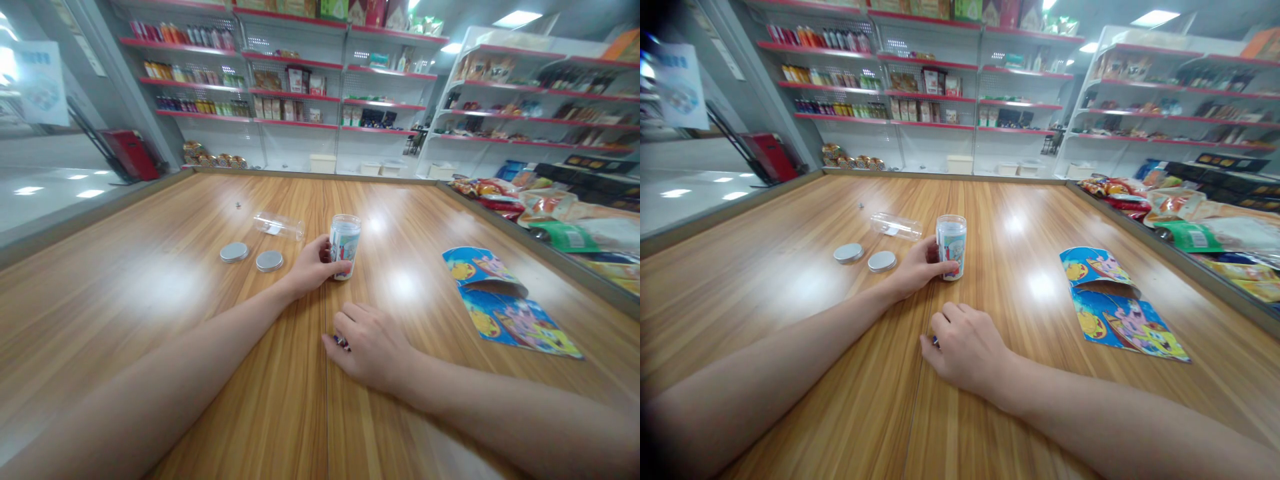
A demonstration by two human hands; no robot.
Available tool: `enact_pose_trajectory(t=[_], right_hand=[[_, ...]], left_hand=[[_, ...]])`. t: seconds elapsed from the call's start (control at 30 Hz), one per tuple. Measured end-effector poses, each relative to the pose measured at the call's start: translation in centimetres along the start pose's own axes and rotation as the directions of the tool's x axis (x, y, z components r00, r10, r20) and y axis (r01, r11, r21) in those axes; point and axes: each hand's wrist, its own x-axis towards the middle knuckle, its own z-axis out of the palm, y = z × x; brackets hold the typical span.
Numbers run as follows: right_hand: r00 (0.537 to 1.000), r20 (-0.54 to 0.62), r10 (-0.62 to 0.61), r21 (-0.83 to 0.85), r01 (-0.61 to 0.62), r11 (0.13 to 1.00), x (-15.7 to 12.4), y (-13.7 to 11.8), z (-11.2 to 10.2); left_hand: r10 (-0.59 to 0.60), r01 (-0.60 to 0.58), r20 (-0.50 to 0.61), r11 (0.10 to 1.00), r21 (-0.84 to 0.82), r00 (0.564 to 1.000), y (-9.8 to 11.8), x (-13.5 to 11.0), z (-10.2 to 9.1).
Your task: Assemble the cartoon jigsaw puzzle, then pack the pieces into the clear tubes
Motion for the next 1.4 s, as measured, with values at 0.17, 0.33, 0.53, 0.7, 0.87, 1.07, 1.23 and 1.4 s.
enact_pose_trajectory(t=[0.17,0.33,0.53,0.7,0.87,1.07,1.23,1.4], right_hand=[[1.0,-0.01,-0.016,0.012,0.016,1.0,-0.1,0.2,0.4],[0.995,-0.026,-0.097,0.012,0.098,0.995,0.1,0.6,0.7],[0.988,-0.04,-0.149,0.036,0.15,0.988,0.3,0.6,0.5],[0.985,-0.048,-0.167,0.042,0.169,0.985,0.3,0.5,0.4],[0.971,-0.072,-0.227,0.081,0.233,0.969,0.2,0.7,0.5],[0.922,-0.18,-0.343,0.2,0.376,0.905,0.4,1.0,0.7],[0.899,-0.417,0.134,0.564,0.14,0.814,5.4,1.4,-4.5],[0.728,-0.447,0.52,0.851,0.167,0.497,13.5,4.0,-9.0]], left_hand=[[0.0,0.0,0.007,1.0,-0.001,1.0,0.0,0.0,0.0],[-0.005,0.005,0.017,1.0,-0.017,1.0,-0.1,0.1,0.0],[0.005,-0.005,0.008,1.0,0.021,1.0,0.1,0.0,0.1],[0.001,-0.002,0.012,1.0,0.022,1.0,-0.1,0.0,0.0],[0.004,-0.005,0.017,1.0,0.022,1.0,-0.1,0.0,0.0],[-0.004,0.004,0.037,1.0,0.016,0.999,0.2,0.0,0.1],[0.047,-0.047,0.078,0.999,0.0,0.996,0.4,0.0,0.1],[0.042,-0.048,0.148,0.998,0.038,0.988,0.6,-0.3,0.1]])
